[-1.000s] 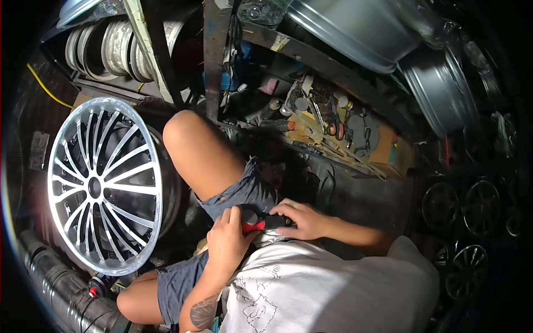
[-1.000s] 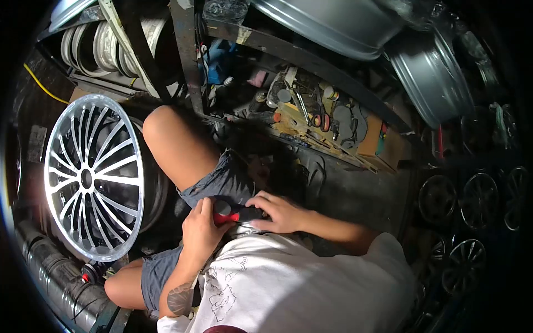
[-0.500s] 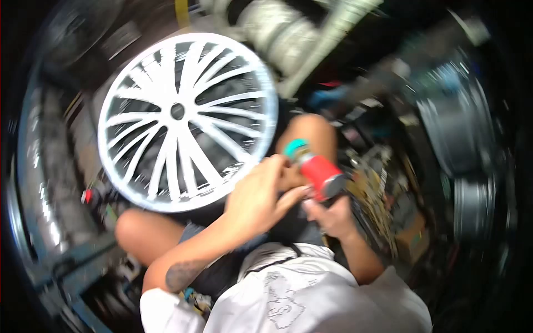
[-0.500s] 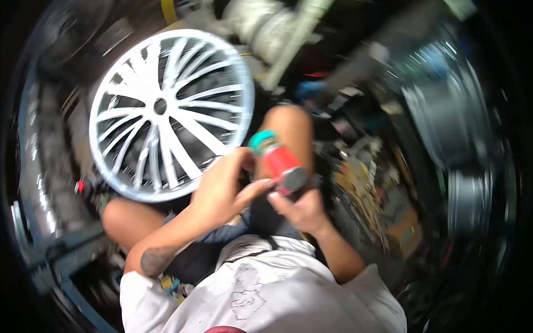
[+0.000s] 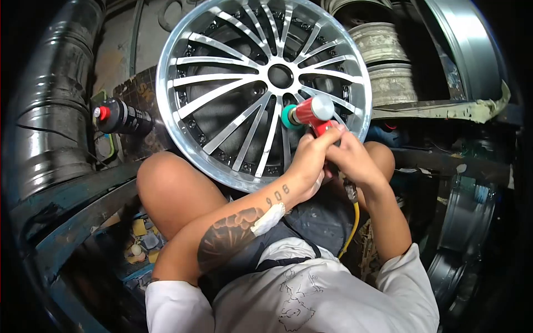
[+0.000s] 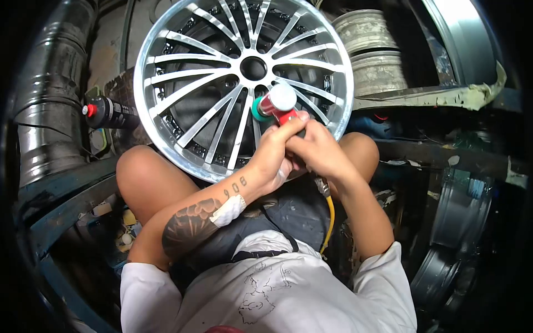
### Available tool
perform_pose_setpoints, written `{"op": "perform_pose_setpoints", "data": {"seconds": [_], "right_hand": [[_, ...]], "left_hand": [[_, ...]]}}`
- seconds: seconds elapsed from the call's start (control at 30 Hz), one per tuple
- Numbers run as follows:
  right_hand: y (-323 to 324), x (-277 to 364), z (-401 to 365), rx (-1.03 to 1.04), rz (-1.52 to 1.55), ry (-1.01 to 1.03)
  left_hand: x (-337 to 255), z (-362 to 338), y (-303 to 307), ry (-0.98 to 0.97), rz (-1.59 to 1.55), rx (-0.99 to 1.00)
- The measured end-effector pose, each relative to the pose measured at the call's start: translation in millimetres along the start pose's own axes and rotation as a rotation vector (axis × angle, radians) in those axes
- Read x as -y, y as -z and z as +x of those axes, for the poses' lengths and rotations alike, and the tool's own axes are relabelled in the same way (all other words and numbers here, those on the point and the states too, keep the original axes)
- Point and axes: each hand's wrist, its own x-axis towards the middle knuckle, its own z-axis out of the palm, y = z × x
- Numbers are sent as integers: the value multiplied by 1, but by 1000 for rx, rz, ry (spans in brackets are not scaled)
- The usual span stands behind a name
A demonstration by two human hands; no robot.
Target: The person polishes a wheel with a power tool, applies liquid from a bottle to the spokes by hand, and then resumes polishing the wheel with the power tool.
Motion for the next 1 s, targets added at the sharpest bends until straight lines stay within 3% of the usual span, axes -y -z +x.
{"op": "perform_pose_setpoints", "data": {"seconds": [0.23,0.43,0.8,1.0], "right_hand": [[-3,50,18,54,41,-126],[4,54,33,115,-85,-135],[-4,55,24,24,-97,-155],[-7,53,21,5,-120,-136]], "left_hand": [[-15,11,0,-20,-182,-3],[-24,12,1,-31,-249,-36],[-43,-10,-11,45,-343,-33],[-29,-6,4,-40,-346,93]]}}
